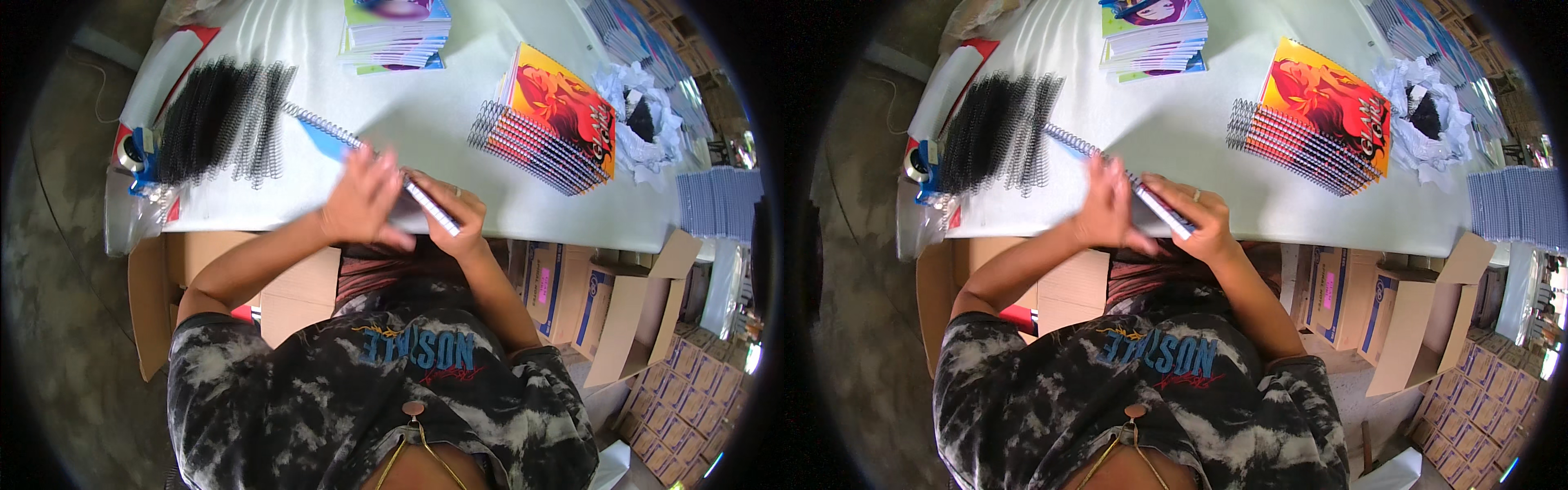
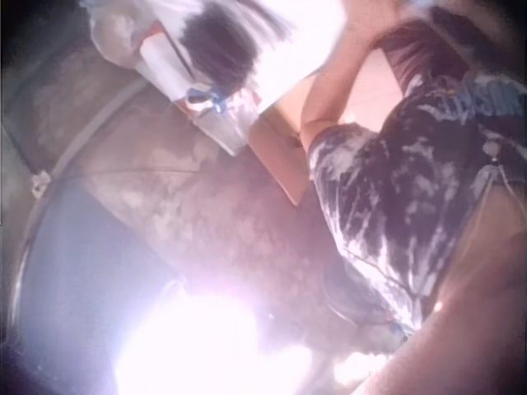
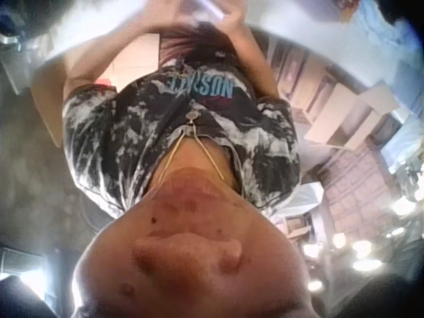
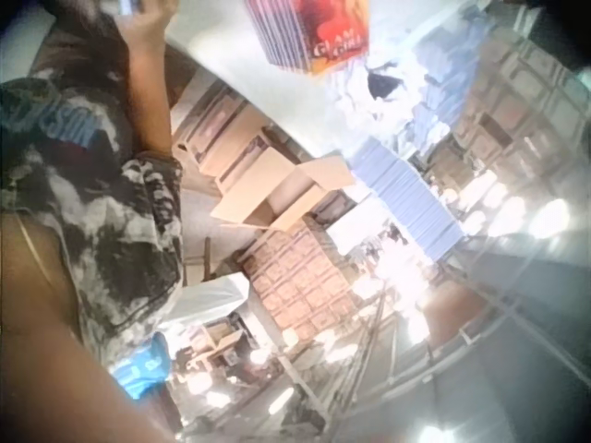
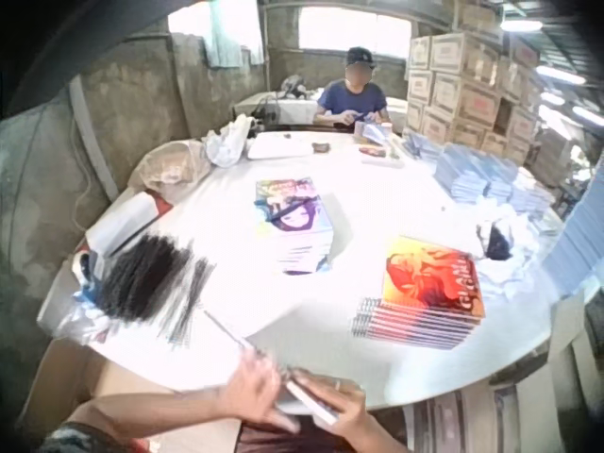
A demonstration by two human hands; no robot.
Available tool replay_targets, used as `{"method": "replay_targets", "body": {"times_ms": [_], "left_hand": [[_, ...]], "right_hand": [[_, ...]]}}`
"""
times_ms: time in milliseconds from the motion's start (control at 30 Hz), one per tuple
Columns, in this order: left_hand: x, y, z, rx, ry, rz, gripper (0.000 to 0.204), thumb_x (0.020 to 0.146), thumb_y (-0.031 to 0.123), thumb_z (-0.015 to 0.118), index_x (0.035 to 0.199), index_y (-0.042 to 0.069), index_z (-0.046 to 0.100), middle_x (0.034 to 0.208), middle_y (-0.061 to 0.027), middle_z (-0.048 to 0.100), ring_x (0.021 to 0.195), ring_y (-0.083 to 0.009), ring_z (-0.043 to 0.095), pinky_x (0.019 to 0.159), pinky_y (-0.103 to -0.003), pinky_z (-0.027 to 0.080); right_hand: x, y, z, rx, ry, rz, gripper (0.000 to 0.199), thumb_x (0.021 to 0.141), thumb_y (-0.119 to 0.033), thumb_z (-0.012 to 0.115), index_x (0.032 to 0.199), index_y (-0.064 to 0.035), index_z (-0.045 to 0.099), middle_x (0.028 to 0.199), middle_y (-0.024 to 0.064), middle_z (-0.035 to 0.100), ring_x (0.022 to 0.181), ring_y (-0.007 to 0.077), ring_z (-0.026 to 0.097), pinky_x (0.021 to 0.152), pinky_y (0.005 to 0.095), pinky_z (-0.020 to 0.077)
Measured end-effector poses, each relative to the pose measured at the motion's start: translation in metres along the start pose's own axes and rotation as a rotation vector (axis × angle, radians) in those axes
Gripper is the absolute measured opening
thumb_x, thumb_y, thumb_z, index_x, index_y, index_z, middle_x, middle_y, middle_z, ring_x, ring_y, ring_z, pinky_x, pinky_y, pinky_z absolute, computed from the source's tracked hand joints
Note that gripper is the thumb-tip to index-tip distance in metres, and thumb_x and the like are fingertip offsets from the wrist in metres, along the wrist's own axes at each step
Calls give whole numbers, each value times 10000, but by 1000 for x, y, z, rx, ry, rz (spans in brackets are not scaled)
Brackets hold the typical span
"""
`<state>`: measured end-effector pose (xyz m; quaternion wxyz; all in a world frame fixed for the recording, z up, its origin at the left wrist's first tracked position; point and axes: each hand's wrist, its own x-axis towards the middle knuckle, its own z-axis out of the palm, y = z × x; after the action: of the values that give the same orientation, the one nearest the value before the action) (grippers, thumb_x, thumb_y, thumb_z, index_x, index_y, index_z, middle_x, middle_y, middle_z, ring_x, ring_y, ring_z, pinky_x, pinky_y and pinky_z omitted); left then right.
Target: The person inserts spiral bindings into notebook covers and stacks the completed notebooks on a table. They repeatedly pick up a cover, insert a spiral, and place the finished notebook onto a growing pile.
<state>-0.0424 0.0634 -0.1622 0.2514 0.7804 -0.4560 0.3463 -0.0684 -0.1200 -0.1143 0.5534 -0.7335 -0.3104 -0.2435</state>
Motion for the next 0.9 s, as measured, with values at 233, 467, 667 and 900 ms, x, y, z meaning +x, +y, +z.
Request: {"method": "replay_targets", "body": {"times_ms": [233, 467, 667, 900], "left_hand": [[-1, -23, 14, -31, 102, 123, 922, 682, 801, 411, 1332, 147, 423, 1329, -241, 346, 1271, -443, 258, 958, -629, 209], [58, -13, -10, -17, 186, 257, 901, 710, 776, 419, 1352, 146, 366, 1363, -249, 303, 1285, -424, 253, 1015, -608, 124], [11, 29, 13, -267, -193, 76, 979, 623, 777, 522, 1305, 81, 429, 1366, -259, 297, 1249, -491, 257, 924, -674, 203], [84, 44, 7, -164, -126, -184, 944, 723, 732, 479, 1367, 61, 318, 1342, -330, 240, 1221, -483, 279, 985, -647, 155]], "right_hand": [[5, -6, 10, -34, -20, -22, 394, 711, 62, 613, 1103, 29, 596, 1008, 175, 649, 870, 285, 660, 733, 331, 530], [-7, -16, 0, -44, 45, 96, 383, 709, 53, 621, 1089, 5, 612, 1021, 163, 647, 910, 281, 649, 767, 342, 516], [-16, 1, -12, 38, 139, 189, 387, 696, 23, 655, 1080, 11, 610, 1045, 160, 642, 917, 270, 650, 788, 325, 517], [-23, 12, -34, 95, -34, 140, 433, 711, -27, 681, 1134, -27, 588, 1097, 155, 621, 959, 282, 631, 797, 346, 516]]}}
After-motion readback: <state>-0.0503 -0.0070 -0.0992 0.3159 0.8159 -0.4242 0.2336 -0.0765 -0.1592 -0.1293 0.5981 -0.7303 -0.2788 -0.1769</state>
